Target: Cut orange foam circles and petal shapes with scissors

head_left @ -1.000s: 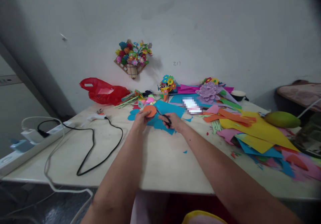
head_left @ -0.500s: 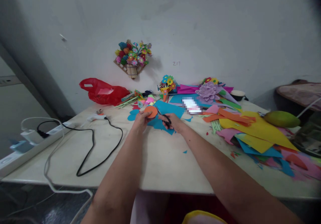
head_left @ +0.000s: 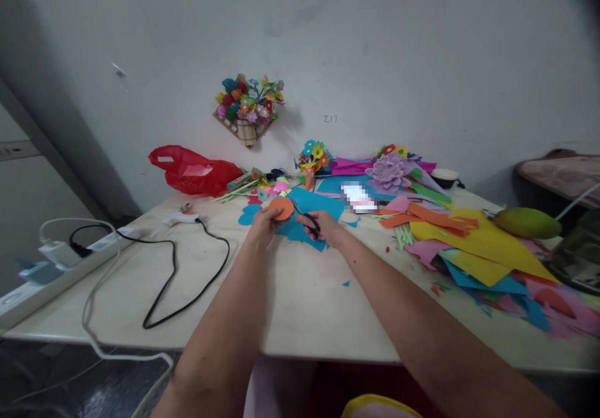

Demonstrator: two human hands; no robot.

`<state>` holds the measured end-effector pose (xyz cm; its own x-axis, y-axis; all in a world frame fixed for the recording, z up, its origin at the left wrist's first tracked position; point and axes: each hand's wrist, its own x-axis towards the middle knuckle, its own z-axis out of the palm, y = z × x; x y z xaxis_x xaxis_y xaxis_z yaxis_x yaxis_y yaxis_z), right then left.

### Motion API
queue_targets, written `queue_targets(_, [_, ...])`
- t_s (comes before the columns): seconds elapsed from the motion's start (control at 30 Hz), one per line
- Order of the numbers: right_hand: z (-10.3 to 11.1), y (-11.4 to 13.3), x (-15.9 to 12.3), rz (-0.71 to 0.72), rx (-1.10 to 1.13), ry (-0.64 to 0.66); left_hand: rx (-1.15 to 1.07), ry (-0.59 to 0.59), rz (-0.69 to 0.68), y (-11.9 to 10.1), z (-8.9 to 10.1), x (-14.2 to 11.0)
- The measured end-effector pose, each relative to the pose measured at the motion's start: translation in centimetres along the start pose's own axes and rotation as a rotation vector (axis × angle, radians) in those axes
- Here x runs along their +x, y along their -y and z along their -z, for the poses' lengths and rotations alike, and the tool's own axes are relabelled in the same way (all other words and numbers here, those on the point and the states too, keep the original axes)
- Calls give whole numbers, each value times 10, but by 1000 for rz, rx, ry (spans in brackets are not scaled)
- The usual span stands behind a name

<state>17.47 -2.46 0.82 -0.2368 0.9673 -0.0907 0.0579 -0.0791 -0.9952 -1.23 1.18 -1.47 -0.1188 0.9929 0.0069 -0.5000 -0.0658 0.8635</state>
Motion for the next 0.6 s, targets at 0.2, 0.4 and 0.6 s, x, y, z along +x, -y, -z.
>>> queue_targets(0.2, [0, 1, 0, -15, 2, -7, -20, -16, 12, -3, -2, -2])
queue_targets(0.4, [-1, 2, -1, -22, 7, -8, -22, -30, 26, -4, -3, -4])
queue_targets(0.6, [-2, 3, -2, -27, 2, -9, -34, -49, 36, -5, -4, -4])
